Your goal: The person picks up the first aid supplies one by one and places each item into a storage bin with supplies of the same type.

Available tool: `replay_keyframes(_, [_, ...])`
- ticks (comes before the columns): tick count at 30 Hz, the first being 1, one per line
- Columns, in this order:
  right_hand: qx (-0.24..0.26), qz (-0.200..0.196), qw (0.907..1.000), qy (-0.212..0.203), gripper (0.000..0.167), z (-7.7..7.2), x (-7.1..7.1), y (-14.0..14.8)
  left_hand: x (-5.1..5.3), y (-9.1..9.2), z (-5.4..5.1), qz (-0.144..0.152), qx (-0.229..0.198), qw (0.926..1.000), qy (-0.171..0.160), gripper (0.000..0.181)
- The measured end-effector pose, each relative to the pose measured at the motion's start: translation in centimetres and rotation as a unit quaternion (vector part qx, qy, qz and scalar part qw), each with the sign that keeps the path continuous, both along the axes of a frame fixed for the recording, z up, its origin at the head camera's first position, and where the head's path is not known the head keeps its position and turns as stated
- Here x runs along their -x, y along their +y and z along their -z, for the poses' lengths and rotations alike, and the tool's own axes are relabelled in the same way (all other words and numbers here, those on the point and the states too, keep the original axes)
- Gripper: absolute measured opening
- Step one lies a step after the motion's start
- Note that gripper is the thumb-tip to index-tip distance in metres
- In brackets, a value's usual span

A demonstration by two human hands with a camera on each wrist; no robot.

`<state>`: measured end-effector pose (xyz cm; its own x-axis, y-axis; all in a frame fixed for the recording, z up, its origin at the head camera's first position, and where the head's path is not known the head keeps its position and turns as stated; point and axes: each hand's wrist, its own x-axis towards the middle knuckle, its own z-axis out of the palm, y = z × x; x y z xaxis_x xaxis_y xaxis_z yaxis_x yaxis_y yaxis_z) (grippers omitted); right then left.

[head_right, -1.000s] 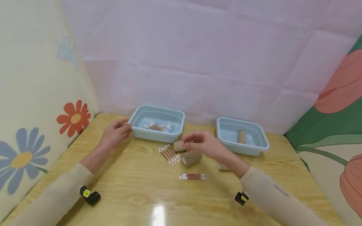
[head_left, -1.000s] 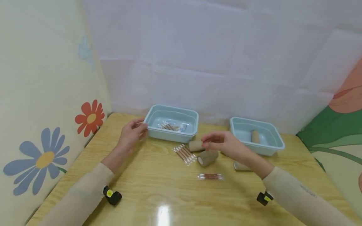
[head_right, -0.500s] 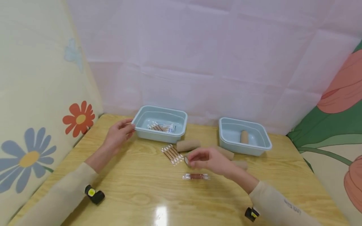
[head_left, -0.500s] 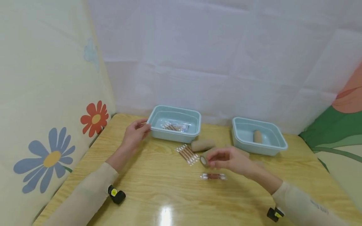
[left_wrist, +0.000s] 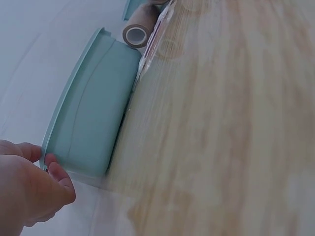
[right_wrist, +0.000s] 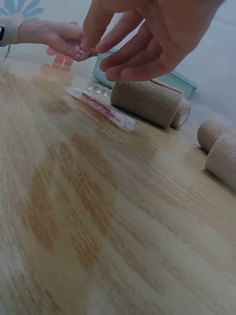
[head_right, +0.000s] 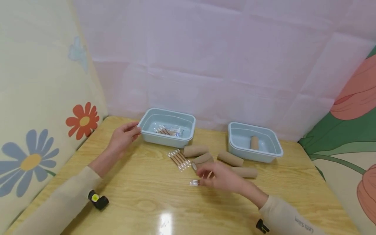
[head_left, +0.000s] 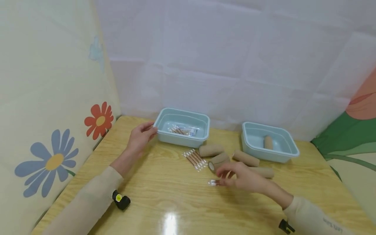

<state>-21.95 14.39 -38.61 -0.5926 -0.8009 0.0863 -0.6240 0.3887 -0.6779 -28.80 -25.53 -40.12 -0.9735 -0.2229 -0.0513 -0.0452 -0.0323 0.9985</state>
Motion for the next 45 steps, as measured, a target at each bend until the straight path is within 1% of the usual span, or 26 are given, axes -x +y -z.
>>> replay_keyframes(2, [-0.017,0.0,0.9998,0.012,0.02,0.1,-0.2,0.0,0.0,0.0,-0.1,0.001,-0.002,1.0,-0.002,0.049])
replay_keyframes(7, [-0.063,-0.004,0.9952,0.074,0.023,0.5,-0.6,0.0,0.0,0.1,-0.1,0.005,-0.002,1.0,-0.002,0.05])
replay_keyframes(14, [-0.11,-0.016,0.9781,0.176,0.017,1.6,-0.6,-0.2,-0.1,-0.1,0.0,0.01,0.01,0.9999,-0.003,0.052])
replay_keyframes(16, [-0.116,-0.017,0.9731,0.198,0.017,1.8,-0.7,-0.2,-0.1,-0.2,0.0,0.012,0.012,0.9998,-0.004,0.052])
replay_keyframes(19, [-0.117,-0.018,0.9689,0.217,0.017,2.0,-0.7,-0.3,-0.1,-0.2,0.0,0.014,0.014,0.9998,-0.006,0.052])
replay_keyframes(27, [-0.124,-0.008,0.9641,0.235,0.017,2.5,-0.7,-0.5,-0.2,-0.2,-0.1,0.018,0.02,0.9996,-0.002,0.052])
replay_keyframes(31, [-0.125,-0.003,0.9642,0.234,0.017,2.7,-0.6,-0.4,-0.2,-0.2,0.0,0.014,0.019,0.9997,-0.001,0.052])
replay_keyframes(37, [-0.119,-0.001,0.9668,0.226,0.017,2.9,-0.5,-0.3,-0.3,-0.1,-0.1,0.01,0.019,0.9998,-0.004,0.05])
replay_keyframes(45, [-0.106,-0.004,0.9645,0.242,0.015,3.2,-0.5,-0.3,-0.3,-0.1,-0.1,0.012,0.022,0.9997,-0.008,0.052])
